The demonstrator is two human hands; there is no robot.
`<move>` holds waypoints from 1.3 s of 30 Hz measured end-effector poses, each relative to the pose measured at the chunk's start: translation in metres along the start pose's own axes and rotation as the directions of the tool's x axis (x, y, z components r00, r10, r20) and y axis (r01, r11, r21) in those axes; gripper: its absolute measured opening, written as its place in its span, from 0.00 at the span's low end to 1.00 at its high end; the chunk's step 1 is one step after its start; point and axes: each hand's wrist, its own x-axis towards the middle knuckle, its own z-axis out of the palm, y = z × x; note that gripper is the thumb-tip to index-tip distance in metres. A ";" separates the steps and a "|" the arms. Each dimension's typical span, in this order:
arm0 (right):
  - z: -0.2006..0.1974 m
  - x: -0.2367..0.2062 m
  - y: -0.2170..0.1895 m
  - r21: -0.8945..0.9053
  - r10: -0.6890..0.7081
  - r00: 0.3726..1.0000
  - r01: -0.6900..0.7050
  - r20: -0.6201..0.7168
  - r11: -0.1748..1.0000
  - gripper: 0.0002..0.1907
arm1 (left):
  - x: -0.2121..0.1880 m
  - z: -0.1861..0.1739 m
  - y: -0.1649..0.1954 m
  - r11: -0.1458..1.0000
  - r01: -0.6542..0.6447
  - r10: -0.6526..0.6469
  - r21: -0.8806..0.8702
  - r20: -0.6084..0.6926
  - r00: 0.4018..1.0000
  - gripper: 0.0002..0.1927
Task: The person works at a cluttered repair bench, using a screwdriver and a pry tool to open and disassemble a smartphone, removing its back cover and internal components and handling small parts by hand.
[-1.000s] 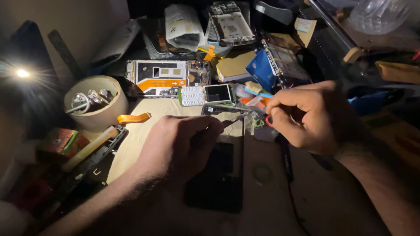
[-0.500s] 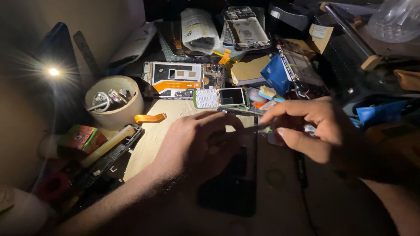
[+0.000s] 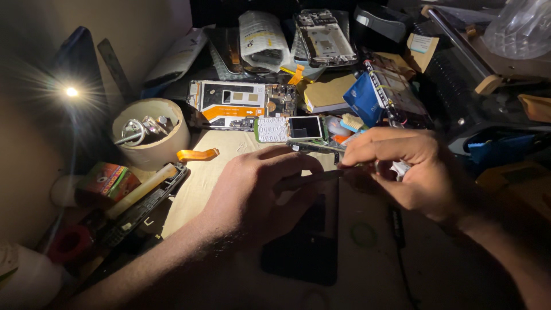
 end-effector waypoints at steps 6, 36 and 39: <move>0.004 0.004 -0.009 0.004 -0.043 0.999 0.043 0.034 0.999 0.14 | 0.000 0.001 -0.002 0.999 -0.016 0.015 0.040 0.011 1.000 0.12; -0.018 -0.016 0.015 0.766 0.483 0.863 -0.212 -0.144 0.607 0.05 | 0.006 -0.002 0.004 0.990 0.131 -0.131 -0.059 0.004 0.991 0.11; -0.018 -0.015 0.013 0.817 0.483 0.871 -0.216 -0.086 0.535 0.07 | 0.005 0.000 0.002 0.985 0.163 -0.163 -0.057 0.003 0.987 0.11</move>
